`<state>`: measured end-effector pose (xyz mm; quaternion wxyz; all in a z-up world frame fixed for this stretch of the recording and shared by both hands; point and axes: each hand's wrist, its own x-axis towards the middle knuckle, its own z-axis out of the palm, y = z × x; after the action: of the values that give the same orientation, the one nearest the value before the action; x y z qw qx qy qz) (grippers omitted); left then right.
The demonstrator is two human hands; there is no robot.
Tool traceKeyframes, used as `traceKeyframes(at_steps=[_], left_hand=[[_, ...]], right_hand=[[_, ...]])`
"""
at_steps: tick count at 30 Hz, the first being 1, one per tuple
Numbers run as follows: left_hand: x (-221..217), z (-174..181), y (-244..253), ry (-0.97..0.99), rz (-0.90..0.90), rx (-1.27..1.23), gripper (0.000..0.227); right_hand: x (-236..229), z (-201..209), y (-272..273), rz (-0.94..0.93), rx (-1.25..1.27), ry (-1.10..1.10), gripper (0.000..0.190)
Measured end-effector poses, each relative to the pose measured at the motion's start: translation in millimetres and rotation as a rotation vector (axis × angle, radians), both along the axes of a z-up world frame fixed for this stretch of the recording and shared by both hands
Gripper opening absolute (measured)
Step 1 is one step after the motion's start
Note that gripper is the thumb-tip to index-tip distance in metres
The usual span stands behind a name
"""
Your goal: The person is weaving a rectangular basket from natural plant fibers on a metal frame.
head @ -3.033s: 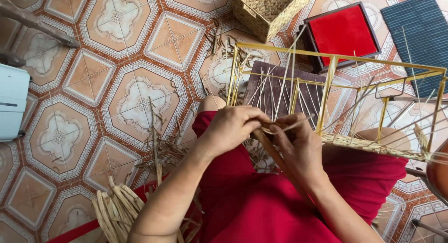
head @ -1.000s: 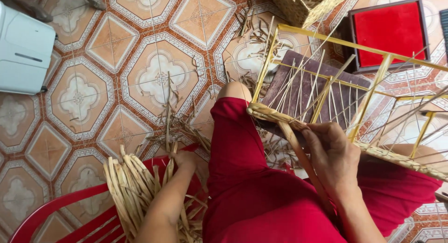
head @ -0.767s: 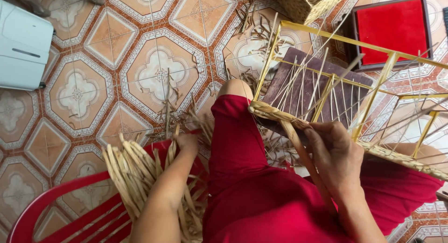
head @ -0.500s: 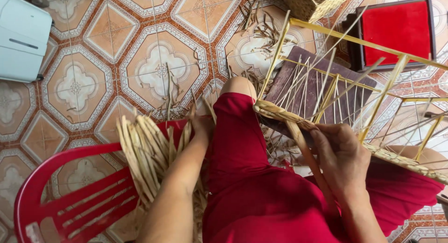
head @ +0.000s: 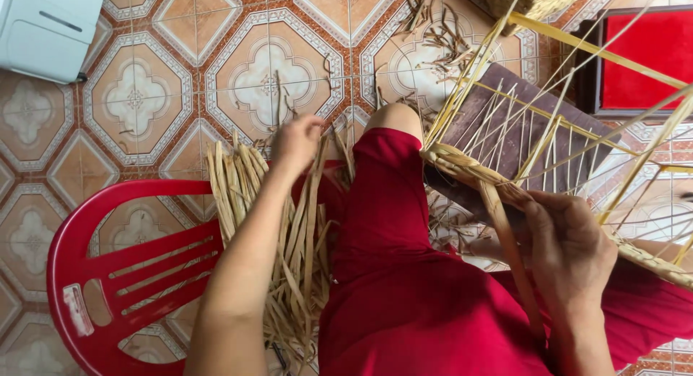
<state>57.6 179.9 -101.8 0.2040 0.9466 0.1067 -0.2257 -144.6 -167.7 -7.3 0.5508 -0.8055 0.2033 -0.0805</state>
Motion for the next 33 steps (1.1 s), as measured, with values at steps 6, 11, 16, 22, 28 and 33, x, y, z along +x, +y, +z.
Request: traceKeyframes(at_steps=[6,11,16,22,28,33], left_hand=[[-37,-39,41,0.241,-0.254,0.209,0.052],[-65,-88,51,0.302,-0.184,0.291,0.05],[-44,-97,88,0.097,-0.051,-0.057,0.031],[-48,66,1,-0.304,0.29,-0.904,0.022],[-116,144,-132,-0.163,-0.542,-1.301,0.024],[-108,119,-166,-0.364,-0.723,-1.036,0.012]], right_hand=[[-4,-4,-7,0.008,-0.019,0.036,0.016],[2,8,-3,-0.015,0.007,0.077,0.017],[3,30,-2,-0.029,0.206,0.208,0.024],[-25,34,0,-0.043,-0.198,-0.165,0.032],[-26,28,11,0.197,0.264,-0.128,0.047],[-60,27,-35,-0.053,0.68,-0.414,0.025]])
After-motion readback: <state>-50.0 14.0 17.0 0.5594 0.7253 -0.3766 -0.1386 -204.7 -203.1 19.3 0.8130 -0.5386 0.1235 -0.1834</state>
